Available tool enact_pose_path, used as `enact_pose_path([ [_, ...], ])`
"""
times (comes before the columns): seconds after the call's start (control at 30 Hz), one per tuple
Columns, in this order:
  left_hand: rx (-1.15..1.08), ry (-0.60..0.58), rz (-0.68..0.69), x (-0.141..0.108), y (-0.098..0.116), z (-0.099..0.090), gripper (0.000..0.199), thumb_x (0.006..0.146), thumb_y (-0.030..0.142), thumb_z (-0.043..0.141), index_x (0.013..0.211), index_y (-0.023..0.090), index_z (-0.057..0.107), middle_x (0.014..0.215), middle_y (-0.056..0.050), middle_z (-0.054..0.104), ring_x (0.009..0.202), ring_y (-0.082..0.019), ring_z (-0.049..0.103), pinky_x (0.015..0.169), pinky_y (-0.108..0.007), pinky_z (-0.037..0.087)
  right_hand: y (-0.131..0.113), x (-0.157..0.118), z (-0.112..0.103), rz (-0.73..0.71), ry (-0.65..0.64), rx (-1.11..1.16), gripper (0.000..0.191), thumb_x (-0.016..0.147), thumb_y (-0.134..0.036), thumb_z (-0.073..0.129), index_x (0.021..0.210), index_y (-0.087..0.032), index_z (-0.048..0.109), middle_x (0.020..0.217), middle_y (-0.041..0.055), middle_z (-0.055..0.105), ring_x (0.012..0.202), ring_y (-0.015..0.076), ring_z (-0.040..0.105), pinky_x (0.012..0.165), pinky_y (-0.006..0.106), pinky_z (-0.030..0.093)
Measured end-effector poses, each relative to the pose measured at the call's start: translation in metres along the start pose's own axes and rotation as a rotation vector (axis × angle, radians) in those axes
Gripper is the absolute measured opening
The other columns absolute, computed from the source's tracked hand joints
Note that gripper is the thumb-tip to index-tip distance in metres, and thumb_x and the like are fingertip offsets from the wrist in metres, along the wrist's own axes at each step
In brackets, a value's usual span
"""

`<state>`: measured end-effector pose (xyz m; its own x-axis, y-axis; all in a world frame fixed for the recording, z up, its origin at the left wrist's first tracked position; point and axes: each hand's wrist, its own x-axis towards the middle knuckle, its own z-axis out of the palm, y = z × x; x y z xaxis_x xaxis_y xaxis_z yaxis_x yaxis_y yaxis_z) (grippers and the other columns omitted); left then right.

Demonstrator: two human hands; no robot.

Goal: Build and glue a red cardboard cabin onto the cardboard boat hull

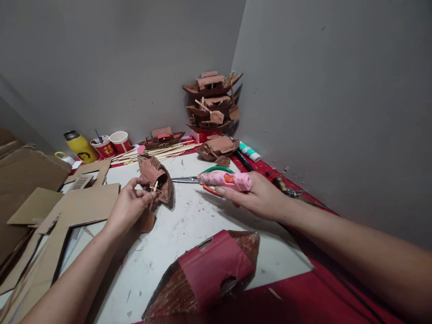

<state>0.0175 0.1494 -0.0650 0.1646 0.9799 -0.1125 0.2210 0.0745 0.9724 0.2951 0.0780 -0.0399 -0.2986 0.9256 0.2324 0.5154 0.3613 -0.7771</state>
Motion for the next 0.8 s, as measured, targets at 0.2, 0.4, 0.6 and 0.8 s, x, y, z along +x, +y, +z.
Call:
enact_pose_path([
  [0.2,0.015,0.035,-0.003,0.001,-0.002,0.003,0.046,0.057,0.038,0.077,0.086,0.022,0.045,0.049,0.004,0.063,0.041,-0.012,0.051,0.044,-0.019,0.034,0.003,0.0,0.0,-0.006,-0.004,-0.008,0.04,0.092,-0.034,0.051,0.128,-0.021,0.062,0.133,0.0051,0.061,0.123,0.0224,0.057,0.11,0.041,0.042],
  [0.4,0.088,0.047,0.008,-0.002,-0.002,0.008,0.044,0.06,0.042,0.076,0.085,0.023,0.045,0.047,0.007,0.058,0.037,-0.011,0.047,0.04,-0.019,0.029,0.004,0.0,-0.001,-0.018,-0.011,-0.026,0.04,0.092,-0.036,0.052,0.128,-0.021,0.063,0.133,0.0047,0.061,0.124,0.0223,0.057,0.109,0.039,0.043],
  [0.6,0.314,0.165,0.171,0.001,-0.006,0.009,0.036,0.068,0.044,0.071,0.085,0.024,0.046,0.052,0.007,0.057,0.044,-0.012,0.049,0.044,-0.021,0.033,0.008,0.0,0.001,0.004,-0.003,0.015,0.042,0.09,-0.039,0.053,0.126,-0.019,0.063,0.132,0.005,0.062,0.124,0.0228,0.056,0.11,0.039,0.041],
  [0.8,0.379,0.317,0.347,-0.002,-0.003,0.011,0.028,0.072,0.036,0.07,0.089,0.022,0.052,0.067,0.004,0.06,0.058,-0.013,0.056,0.056,-0.024,0.043,0.008,0.001,0.001,0.017,0.006,0.03,0.044,0.089,-0.039,0.055,0.126,-0.017,0.064,0.132,0.0051,0.062,0.124,0.0237,0.056,0.111,0.039,0.041],
])
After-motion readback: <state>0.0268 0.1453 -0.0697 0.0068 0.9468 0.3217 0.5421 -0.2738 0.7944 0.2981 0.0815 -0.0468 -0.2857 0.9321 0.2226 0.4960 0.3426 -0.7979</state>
